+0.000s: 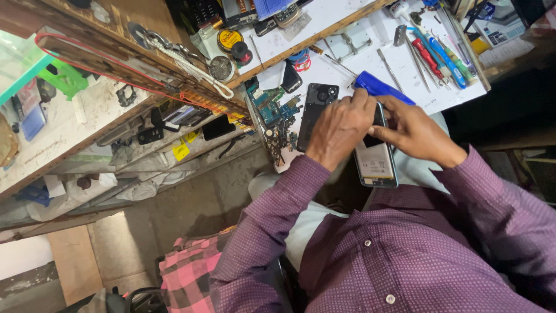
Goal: The person sits at a repair bench and pries open the back of a smartphone, working a screwdriver-like tool along the edge of the opened phone to separate components, holding the phone steady with the other hand.
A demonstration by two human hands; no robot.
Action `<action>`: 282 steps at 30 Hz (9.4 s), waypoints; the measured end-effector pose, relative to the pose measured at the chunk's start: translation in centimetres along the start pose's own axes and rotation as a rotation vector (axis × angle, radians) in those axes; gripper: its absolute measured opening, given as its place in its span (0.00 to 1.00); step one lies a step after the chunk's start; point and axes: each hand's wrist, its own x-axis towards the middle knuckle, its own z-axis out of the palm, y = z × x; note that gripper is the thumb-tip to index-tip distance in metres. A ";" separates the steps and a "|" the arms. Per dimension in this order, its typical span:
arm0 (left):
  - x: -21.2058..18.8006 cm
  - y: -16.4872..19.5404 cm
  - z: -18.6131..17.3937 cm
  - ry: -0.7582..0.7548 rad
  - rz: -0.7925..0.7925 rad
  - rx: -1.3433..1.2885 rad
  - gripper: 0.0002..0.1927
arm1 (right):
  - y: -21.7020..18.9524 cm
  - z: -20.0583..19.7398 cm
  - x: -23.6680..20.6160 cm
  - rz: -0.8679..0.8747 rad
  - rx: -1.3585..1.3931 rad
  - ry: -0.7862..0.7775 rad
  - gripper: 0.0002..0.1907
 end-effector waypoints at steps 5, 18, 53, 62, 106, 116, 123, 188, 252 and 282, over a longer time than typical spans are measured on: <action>0.3 -2.1 -0.4 0.110 -0.030 -0.233 0.11 | 0.2 -0.5 2.1 -0.064 0.374 -0.101 0.30; -1.4 -2.7 1.0 0.301 -0.266 -0.512 0.10 | 1.8 0.3 3.8 0.046 0.402 -0.168 0.31; 0.6 -4.3 1.1 -0.050 0.059 -0.017 0.06 | -1.2 -1.2 3.3 0.042 -0.023 -0.040 0.28; 0.6 -3.1 0.7 0.324 -0.197 -0.478 0.08 | -0.4 -1.4 3.4 0.022 0.507 -0.104 0.25; -4.8 0.4 5.0 0.211 -0.804 -1.492 0.17 | 2.3 -1.5 3.0 0.061 0.815 0.076 0.22; -7.8 2.4 5.8 0.124 -0.908 -1.603 0.25 | 2.3 -1.1 4.1 0.059 0.822 0.146 0.21; -8.6 3.1 6.8 0.228 -0.758 -1.797 0.35 | 1.0 -0.3 4.3 0.056 0.766 0.132 0.24; -9.3 0.4 6.0 -0.060 -0.674 -1.582 0.43 | 2.5 -0.9 -6.5 0.259 -0.547 0.060 0.28; -9.7 1.6 5.1 -0.007 -0.705 -1.491 0.40 | 2.4 -2.0 -7.8 0.142 -0.799 0.109 0.30; -8.5 4.6 4.8 0.263 -0.799 -1.506 0.35 | 2.6 -0.3 -7.8 0.224 -0.539 0.254 0.28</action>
